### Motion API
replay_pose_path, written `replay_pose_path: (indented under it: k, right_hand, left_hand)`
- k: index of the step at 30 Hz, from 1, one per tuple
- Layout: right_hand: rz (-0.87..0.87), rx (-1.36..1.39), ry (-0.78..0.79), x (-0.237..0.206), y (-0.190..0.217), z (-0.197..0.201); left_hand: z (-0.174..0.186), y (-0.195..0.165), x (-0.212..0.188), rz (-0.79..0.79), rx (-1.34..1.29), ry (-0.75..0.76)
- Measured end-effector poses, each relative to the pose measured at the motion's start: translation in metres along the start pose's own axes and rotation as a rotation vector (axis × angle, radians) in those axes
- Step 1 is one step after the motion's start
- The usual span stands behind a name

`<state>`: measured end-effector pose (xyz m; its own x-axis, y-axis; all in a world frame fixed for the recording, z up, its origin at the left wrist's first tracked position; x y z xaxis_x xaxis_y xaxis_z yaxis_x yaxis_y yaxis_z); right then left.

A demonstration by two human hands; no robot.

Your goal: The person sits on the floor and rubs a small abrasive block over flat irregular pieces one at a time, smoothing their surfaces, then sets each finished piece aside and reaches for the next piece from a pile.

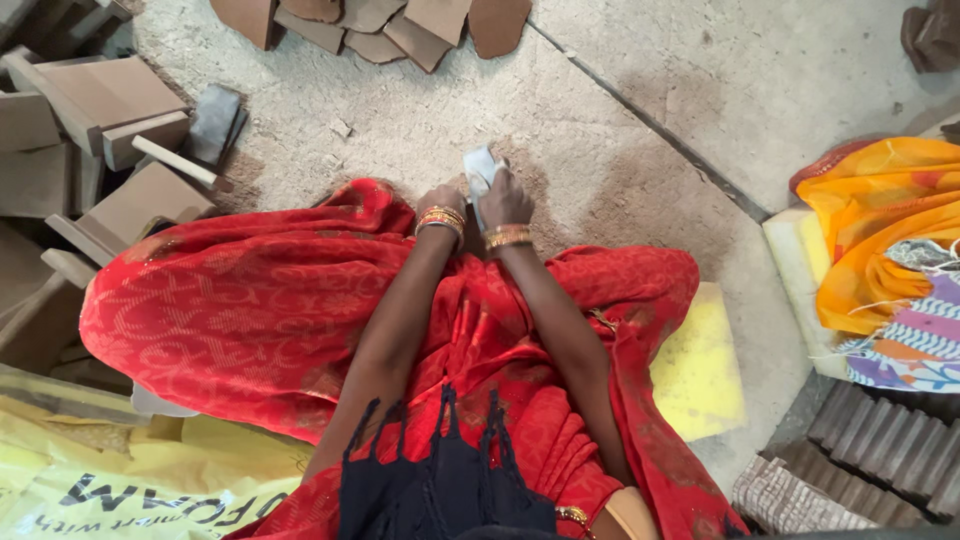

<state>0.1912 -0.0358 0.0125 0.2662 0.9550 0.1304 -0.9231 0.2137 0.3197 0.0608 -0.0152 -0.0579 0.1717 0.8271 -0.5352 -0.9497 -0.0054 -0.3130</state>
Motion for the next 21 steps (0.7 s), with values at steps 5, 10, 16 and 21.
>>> replay_pose_path:
  k: [5,10,16,21]
  right_hand:
    - [0.111,0.039,-0.11,-0.05,-0.024,0.016]
    - [-0.138,0.197,0.014,-0.051,-0.064,0.02]
    - [-0.136,0.116,0.049,-0.04,-0.034,0.012]
    - [-0.147,0.064,0.06,0.001,-0.011,0.001]
  left_hand:
    - [-0.001,0.0,0.003,0.0,-0.012,-0.014]
    - [0.004,0.001,0.0,0.028,-0.021,-0.015]
    - [0.005,0.0,-0.003,0.01,-0.005,-0.031]
    - [0.004,-0.003,-0.006,-0.013,-0.019,-0.05]
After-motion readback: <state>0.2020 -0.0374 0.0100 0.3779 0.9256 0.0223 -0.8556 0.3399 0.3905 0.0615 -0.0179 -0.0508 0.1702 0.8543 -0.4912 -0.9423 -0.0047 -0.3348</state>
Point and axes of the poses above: each hand's wrist, its own x-axis towards the middle knuckle, its own z-axis out of the back of the hand, y = z × x, the point moved 9 cm from there along x, towards the middle knuckle, and after that the axes turned 4 degrees about x, right-handed, at the moved point
